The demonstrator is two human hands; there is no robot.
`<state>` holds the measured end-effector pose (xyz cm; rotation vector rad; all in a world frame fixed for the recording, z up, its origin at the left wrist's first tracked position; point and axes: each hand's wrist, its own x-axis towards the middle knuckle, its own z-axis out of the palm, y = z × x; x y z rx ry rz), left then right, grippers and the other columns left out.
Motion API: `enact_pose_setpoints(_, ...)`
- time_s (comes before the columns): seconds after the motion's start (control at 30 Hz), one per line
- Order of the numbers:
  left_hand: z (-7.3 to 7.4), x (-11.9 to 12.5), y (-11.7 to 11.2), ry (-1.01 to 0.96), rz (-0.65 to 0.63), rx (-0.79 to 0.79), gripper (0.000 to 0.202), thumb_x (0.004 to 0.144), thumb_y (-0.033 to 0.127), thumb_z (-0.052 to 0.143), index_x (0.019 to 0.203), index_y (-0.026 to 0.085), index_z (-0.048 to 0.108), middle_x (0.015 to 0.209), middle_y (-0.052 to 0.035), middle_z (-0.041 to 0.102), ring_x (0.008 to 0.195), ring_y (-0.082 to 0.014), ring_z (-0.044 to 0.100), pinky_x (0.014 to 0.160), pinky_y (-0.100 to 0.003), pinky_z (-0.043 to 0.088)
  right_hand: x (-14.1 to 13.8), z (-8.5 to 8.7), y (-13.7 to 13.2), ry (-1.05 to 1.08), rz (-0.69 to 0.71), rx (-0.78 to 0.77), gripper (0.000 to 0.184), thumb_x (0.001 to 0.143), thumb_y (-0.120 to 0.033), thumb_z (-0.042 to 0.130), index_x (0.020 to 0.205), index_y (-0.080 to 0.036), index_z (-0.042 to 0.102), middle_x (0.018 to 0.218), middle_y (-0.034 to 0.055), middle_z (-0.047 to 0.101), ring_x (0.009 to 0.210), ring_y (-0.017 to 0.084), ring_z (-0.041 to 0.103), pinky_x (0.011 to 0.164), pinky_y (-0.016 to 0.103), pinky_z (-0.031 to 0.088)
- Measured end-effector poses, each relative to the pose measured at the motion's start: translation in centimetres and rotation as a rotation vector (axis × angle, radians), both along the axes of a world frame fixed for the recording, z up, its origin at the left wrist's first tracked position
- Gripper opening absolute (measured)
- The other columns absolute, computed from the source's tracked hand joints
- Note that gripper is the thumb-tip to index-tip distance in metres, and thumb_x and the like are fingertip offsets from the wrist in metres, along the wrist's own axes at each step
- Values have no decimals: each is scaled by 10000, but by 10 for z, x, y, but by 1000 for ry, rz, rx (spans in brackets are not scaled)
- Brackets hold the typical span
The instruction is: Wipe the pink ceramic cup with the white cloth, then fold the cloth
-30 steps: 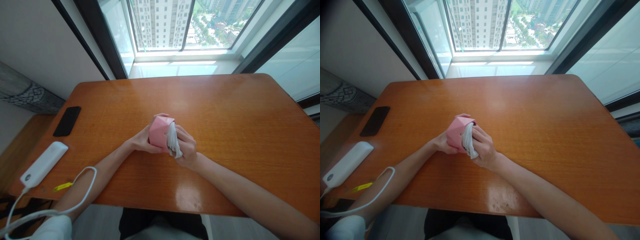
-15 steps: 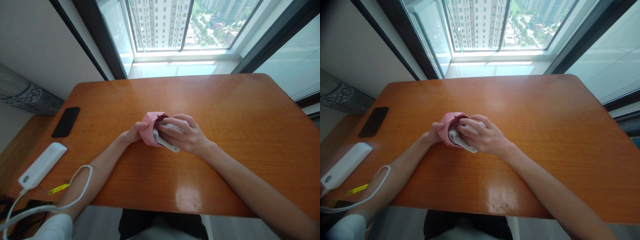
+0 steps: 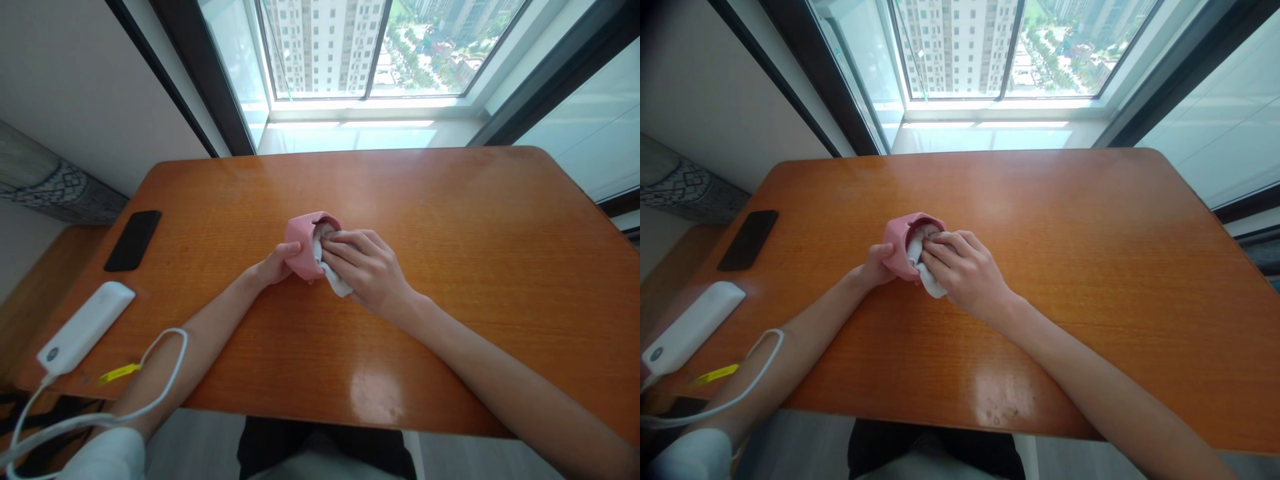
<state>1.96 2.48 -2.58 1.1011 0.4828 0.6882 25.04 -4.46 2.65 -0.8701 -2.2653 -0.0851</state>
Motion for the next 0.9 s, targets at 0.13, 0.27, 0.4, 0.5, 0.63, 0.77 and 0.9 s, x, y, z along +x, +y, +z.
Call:
enact_pose_setpoints(0.13,11,3,0,-58,26,75,865,772,731,850,1445,215,683,1348,-116,767,1186,-347,770,992,-432,664,0,9,-2,89,36,-180,371,1002,-155,611,1315,-242,789,1315,78,860,1174,317,781,981,492,585)
enact_pose_setpoints(0.27,22,9,-2,-14,83,339,925,736,631,944,1505,232,619,1442,-153,703,1382,-416,663,1161,-528,577,5,20,0,394,96,-583,306,1018,-213,596,1138,-279,870,1094,26,891,979,247,812,865,387,597)
enact_pose_setpoints(0.4,23,11,-9,-3,83,410,1096,710,507,1002,1634,299,452,1510,-151,661,1376,-386,669,1131,-498,585,10,24,6,764,175,-1082,266,873,-250,715,1058,-244,906,942,6,882,854,234,803,759,329,604)
enact_pose_setpoints(0.5,21,8,-10,30,101,424,1170,675,490,1024,1664,301,428,1601,-159,613,1426,-395,644,1169,-500,566,13,24,12,984,179,-1315,369,714,-193,752,1046,-225,912,958,30,893,846,249,812,725,329,620)
enact_pose_setpoints(0.63,11,2,-4,53,137,336,1073,669,578,1009,1592,256,567,1592,-149,650,1465,-420,625,1195,-514,560,16,22,20,1178,143,-1338,396,664,-195,736,1025,-208,899,1001,79,898,921,333,841,779,458,692)
enact_pose_setpoints(0.77,1,-1,3,-74,188,131,863,778,741,880,1445,225,693,1285,-116,817,1180,-346,789,999,-452,664,33,17,34,1322,28,-1129,303,707,-221,744,982,-243,870,987,82,887,1056,392,836,905,570,704)
enact_pose_setpoints(0.9,13,1,4,-148,140,36,795,904,714,765,1454,148,672,1175,-160,837,1018,-350,830,833,-451,691,57,-4,56,1368,5,-888,176,767,-254,745,918,-281,832,980,56,866,1121,372,818,1017,574,682)
